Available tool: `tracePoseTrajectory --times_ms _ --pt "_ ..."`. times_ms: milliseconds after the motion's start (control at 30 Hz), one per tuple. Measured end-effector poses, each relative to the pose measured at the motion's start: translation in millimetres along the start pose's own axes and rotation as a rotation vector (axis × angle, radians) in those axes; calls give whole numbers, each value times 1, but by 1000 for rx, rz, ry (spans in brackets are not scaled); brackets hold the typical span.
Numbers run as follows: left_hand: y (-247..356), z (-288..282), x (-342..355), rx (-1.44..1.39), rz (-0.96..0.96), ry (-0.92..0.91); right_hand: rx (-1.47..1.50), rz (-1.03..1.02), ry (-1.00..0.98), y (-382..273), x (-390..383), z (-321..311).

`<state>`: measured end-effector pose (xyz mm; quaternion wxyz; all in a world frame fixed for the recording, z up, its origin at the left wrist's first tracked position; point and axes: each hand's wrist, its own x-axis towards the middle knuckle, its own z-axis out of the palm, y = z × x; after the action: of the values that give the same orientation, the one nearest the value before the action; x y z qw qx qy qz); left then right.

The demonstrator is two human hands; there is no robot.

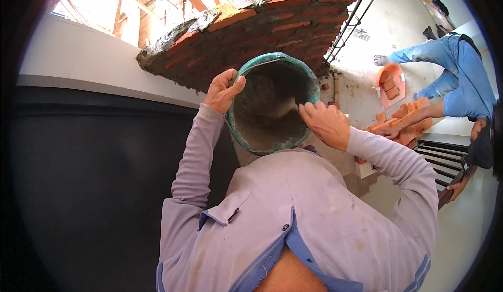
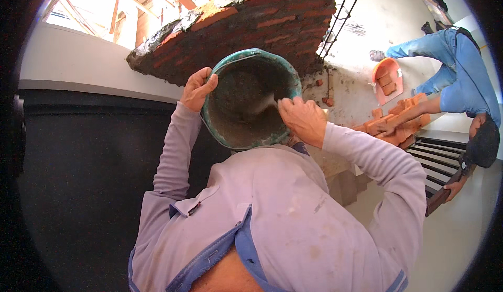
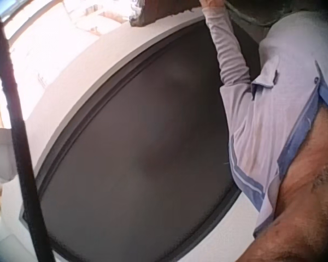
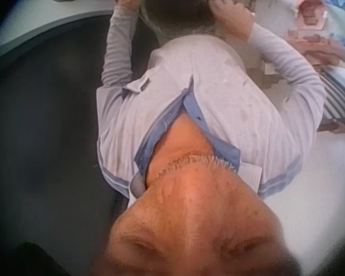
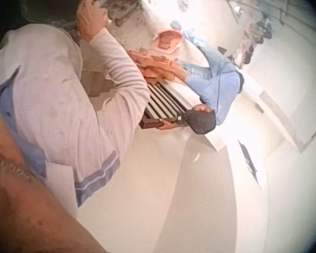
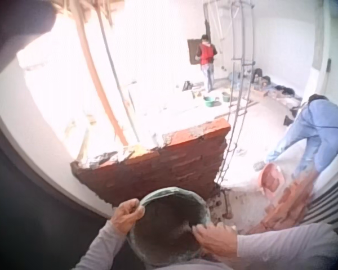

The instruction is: The person applies mortar to the top of a brick wall using a trowel, picks up a brick, places it on the mortar, and taps it into place before smoothing the excess mortar.

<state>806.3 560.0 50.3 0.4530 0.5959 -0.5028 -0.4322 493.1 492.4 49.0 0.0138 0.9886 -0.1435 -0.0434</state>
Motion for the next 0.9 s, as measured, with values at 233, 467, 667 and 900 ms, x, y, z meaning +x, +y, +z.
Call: tracePoseTrajectory --times_ms 233,467,667,900 --pt "8 15 6 23 6 11 -11 -69 0 10 -21 21" --pt "2 27 11 73 -35 76 -22 -118 92 2 -8 29" --pt "4 38 6 172 -115 117 -30 -57 -34 8 -11 16" --pt "5 65 -5 408 -38 253 118 -74 -222 -4 -32 44"
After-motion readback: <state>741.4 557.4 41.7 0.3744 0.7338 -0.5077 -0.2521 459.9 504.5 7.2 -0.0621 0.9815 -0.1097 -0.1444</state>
